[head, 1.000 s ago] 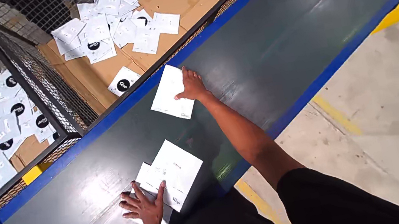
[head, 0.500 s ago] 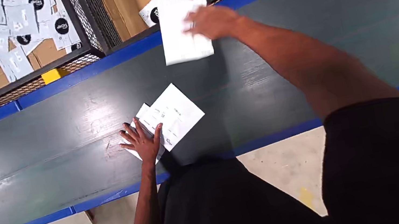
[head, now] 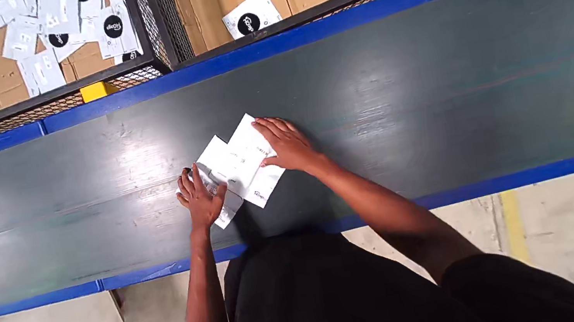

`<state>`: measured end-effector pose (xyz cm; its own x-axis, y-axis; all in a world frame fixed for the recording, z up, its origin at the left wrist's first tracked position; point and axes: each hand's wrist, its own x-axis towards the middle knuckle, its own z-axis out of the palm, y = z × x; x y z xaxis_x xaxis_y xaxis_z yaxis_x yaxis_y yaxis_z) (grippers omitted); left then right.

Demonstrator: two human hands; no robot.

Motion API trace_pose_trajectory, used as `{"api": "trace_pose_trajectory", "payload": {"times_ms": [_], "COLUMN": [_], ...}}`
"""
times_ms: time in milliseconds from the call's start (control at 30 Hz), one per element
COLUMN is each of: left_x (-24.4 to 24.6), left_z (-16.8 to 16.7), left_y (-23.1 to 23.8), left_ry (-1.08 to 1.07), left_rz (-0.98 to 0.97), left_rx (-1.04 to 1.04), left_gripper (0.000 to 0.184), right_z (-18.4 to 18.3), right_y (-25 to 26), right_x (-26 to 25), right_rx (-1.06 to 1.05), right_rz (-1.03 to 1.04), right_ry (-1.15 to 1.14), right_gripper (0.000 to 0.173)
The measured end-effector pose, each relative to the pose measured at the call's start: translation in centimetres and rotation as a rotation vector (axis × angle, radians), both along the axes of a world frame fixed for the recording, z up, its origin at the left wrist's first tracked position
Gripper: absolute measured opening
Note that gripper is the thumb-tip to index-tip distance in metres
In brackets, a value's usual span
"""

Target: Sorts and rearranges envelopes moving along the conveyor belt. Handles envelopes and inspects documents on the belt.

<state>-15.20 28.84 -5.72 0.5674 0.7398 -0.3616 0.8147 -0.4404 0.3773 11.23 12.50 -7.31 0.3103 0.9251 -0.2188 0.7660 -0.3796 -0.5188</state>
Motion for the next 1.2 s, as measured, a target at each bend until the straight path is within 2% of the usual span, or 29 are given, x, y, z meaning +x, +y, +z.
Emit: {"api": "trace_pose_trajectory", "payload": {"times_ms": [100, 167, 233, 333, 433, 500, 600, 667, 767, 867, 900, 1000, 1033, 1100, 1200], "left_x": [-2.5, -3.1, -4.1, -6.2, -7.8, -8.5, -9.1, -9.5, -10.7, -11.6, -11.7, -12.3, -12.3, -12.9, -15.7], "left_z": [1.3, 1.9, 2.2, 2.0, 2.2, 2.5, 2.6, 3.0, 3.2, 3.0, 3.0, 3.3, 3.5, 4.0, 4.7], "left_y": [1.9, 3.6, 5.1, 6.6, 7.4, 7.7, 8.3, 8.9, 9.2, 7.9, 6.9, 3.7, 3.4, 3.7, 4.4], "left_ry": [0.145, 0.199, 0.141, -0.167, -0.526, -0.653, -0.722, -0.738, -0.732, -0.574, -0.503, -0.388, -0.417, -0.494, -0.566], "left_rz": [-0.089, -0.028, 0.035, 0.132, 0.222, 0.266, 0.319, 0.356, 0.421, 0.311, 0.266, 0.184, 0.199, 0.257, 0.415], "left_rx": [-0.011, -0.082, -0.220, -0.459, -0.767, -0.859, -0.893, -0.905, -0.877, -0.675, -0.631, -0.598, -0.623, -0.745, -0.967], "left_gripper": [0.109, 0.122, 0.122, 0.086, 0.050, 0.043, 0.042, 0.042, 0.046, 0.057, 0.058, 0.067, 0.068, 0.068, 0.051], "right_z": [2.0, 3.4, 4.2, 4.1, 4.1, 4.3, 4.6, 4.5, 3.1, 2.3, 2.2, 1.2, 0.6, -0.9, -1.4], "right_y": [-0.7, -1.0, -1.4, -2.8, -3.2, -2.2, 0.1, 1.2, 2.3, 3.6, 4.2, 4.7, 4.6, 4.0, 4.6], "right_x": [0.0, 0.5, 0.4, 0.2, -0.6, -2.1, -4.7, -6.2, -8.3, -10.0, -10.4, -12.2, -12.5, -12.8, -14.2], "right_rx": [-0.135, -0.262, -0.360, -0.301, -0.285, -0.307, -0.309, -0.231, -0.036, 0.019, 0.025, 0.170, 0.251, 0.396, 0.593], "right_rz": [-0.030, -0.031, -0.013, 0.085, 0.233, 0.322, 0.417, 0.512, 0.743, 0.769, 0.761, 0.788, 0.801, 0.777, 0.622], "right_ry": [-0.003, -0.011, -0.034, -0.181, -0.176, -0.177, -0.205, -0.207, -0.115, -0.103, -0.111, -0.102, -0.101, -0.054, -0.014], "right_gripper": [0.113, 0.123, 0.125, 0.112, 0.124, 0.123, 0.117, 0.106, 0.078, 0.082, 0.077, 0.034, 0.025, 0.024, 0.021]}}
